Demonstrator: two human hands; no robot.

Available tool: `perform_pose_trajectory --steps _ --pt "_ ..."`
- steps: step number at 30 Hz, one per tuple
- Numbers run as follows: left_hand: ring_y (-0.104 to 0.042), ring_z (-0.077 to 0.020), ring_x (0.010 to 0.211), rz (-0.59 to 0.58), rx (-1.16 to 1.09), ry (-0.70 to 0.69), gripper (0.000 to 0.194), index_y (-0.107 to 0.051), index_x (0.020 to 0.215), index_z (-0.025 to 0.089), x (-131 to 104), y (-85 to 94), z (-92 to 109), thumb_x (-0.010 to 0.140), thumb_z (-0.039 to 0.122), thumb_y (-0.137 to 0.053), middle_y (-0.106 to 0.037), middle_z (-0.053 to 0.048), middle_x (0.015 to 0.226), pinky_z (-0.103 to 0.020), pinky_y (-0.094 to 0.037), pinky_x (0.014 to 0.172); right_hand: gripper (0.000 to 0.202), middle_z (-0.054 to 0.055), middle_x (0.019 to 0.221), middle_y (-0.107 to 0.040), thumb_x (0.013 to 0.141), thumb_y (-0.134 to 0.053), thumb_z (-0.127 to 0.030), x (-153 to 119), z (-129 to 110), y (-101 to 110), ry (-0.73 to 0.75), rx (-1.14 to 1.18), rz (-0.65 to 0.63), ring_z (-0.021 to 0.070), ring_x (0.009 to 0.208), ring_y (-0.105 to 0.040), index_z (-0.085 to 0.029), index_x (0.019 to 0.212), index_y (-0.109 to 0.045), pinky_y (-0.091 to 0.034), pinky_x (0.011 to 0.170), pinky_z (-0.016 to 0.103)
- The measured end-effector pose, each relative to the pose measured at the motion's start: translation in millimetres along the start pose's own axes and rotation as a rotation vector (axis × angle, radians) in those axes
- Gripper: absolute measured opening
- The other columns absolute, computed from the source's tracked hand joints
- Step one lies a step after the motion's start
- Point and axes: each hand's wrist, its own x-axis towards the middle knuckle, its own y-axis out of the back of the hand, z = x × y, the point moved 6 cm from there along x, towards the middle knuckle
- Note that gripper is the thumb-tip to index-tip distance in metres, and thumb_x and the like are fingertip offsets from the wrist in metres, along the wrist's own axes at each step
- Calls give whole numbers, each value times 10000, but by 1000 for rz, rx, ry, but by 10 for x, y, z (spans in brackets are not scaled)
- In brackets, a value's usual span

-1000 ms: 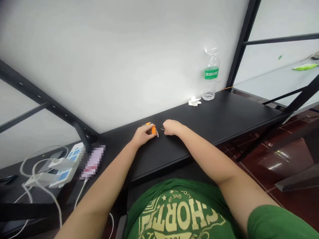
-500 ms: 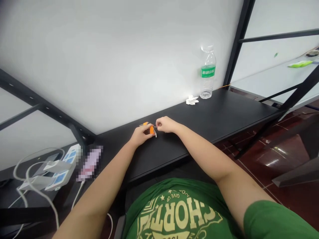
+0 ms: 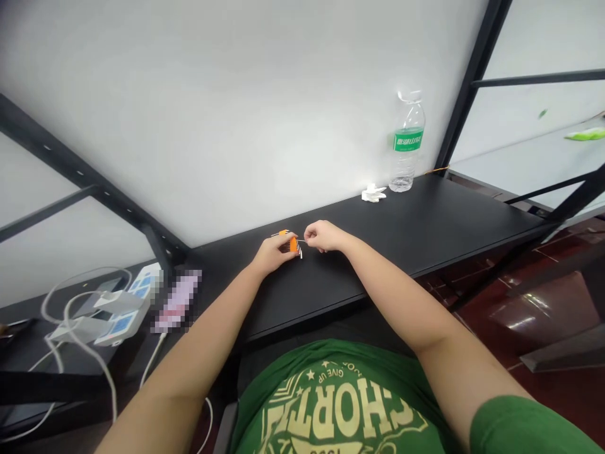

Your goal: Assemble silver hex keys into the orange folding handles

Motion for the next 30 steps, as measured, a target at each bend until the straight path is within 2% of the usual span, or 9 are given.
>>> perform_pose_trajectory --steps 5,9,12,14,16,18,23,30 --pt "-696 -162 883 -9 68 -23 447 -661 1285 279 -12 29 76 849 373 -694 -757 4 1103 -276 -541 901 12 -34 506 -574 808 -664 -156 47 114 24 -67 168 -13 90 425 -514 -151 805 -674 -436 415 189" --pt "-678 -169 853 -23 181 -80 412 -642 1281 303 -14 38 275 875 366 -667 -741 0 1033 -275 -519 809 61 -36 489 -561 822 -673 -191 106 180 -32 -100 240 -45 89 430 -511 -142 792 -695 -448 417 187" --pt "-674 -183 855 -40 305 -117 307 -656 1195 296 -9 48 393 900 376 -634 -724 -8 983 -275 -495 741 93 -21 507 -599 826 -687 -208 151 183 -116 -97 267 -58 93 444 -541 -146 757 -681 -478 439 186" --pt "-679 -198 865 -1 309 -107 290 -656 1167 280 -1 99 389 896 379 -633 -729 -19 987 -285 -495 745 62 -23 509 -605 825 -682 -195 178 189 -140 -101 289 -32 102 460 -570 -151 782 -679 -504 454 188" --pt "-691 -202 873 50 276 -75 351 -637 1215 273 8 161 321 881 380 -641 -741 -28 1054 -296 -508 791 30 -20 528 -620 816 -683 -174 196 200 -140 -110 317 -15 109 481 -600 -152 799 -670 -536 481 197" --pt "-700 -204 882 47 232 -37 352 -643 1195 278 13 182 230 862 393 -652 -750 -19 1057 -292 -514 802 40 -4 586 -657 803 -692 -155 194 207 -126 -121 351 -11 119 515 -635 -147 837 -671 -578 526 220" --pt "-693 -200 845 31 204 -39 304 -664 1133 264 -15 162 203 851 378 -655 -748 -16 1000 -286 -505 758 166 17 656 -685 801 -701 -131 130 177 -97 -115 441 23 131 578 -679 -122 966 -694 -619 583 242" --pt "-680 -171 838 8 187 -13 333 -660 1165 278 -40 89 220 844 362 -677 -738 1 986 -260 -510 770 125 29 625 -681 771 -728 -134 101 191 -122 -104 480 10 136 544 -664 -114 894 -721 -607 537 235"
